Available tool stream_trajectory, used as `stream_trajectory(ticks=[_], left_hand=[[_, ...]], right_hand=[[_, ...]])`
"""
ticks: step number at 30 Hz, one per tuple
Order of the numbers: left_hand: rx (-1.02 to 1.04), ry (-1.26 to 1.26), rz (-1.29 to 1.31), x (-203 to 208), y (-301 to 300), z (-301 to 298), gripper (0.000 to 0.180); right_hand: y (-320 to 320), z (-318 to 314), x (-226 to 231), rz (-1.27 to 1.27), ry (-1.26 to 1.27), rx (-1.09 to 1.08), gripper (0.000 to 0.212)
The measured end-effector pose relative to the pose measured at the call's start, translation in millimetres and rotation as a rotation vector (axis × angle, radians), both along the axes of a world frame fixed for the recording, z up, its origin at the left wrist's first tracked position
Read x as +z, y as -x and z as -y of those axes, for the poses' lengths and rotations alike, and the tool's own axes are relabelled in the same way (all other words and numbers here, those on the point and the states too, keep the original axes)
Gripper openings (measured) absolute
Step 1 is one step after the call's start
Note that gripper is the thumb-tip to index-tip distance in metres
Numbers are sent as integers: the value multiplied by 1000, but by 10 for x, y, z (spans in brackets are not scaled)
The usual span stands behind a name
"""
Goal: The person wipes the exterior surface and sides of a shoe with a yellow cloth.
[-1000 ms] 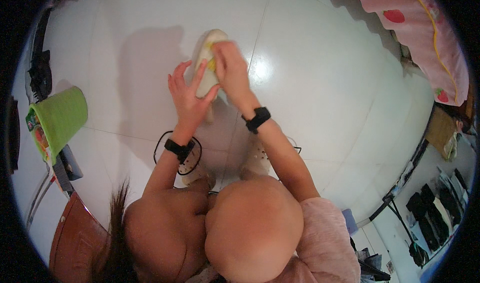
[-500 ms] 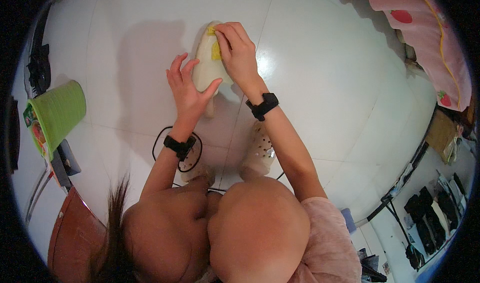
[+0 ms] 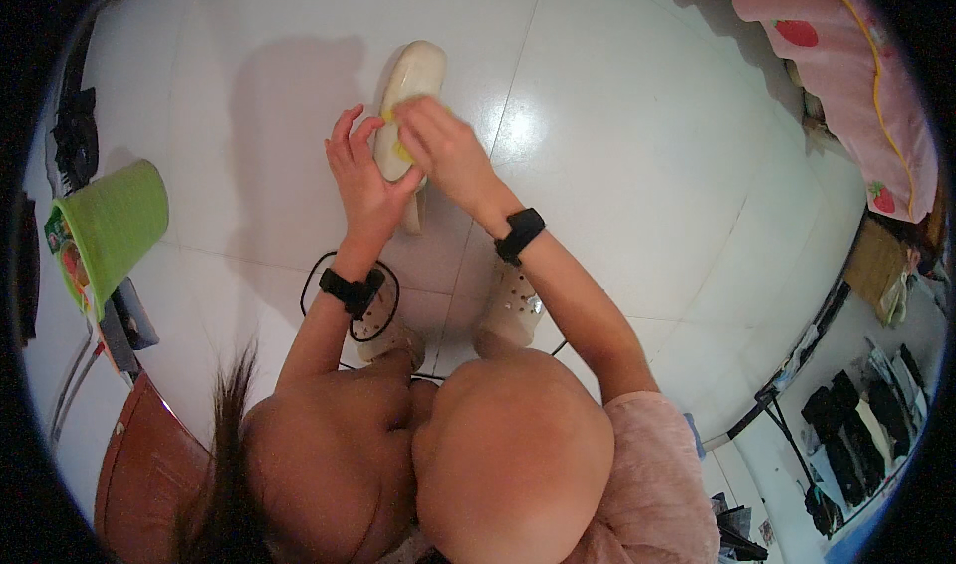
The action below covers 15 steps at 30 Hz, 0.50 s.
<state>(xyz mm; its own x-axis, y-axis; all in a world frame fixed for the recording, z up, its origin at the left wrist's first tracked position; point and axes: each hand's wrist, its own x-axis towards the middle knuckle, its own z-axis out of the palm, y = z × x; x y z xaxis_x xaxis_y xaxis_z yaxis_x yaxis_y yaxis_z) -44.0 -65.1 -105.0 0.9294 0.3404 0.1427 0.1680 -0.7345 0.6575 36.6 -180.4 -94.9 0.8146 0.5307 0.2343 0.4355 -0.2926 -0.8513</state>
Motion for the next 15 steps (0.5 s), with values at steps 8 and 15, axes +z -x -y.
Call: stream_trajectory(ticks=[8,15], left_hand=[[2,16,16,-5,0,-21,67],[-1,24,-18,29,8,20,67]], right_hand=[[-50,-59,86,27,59,-55,17],[-287,51,70,52,120,-9,20]])
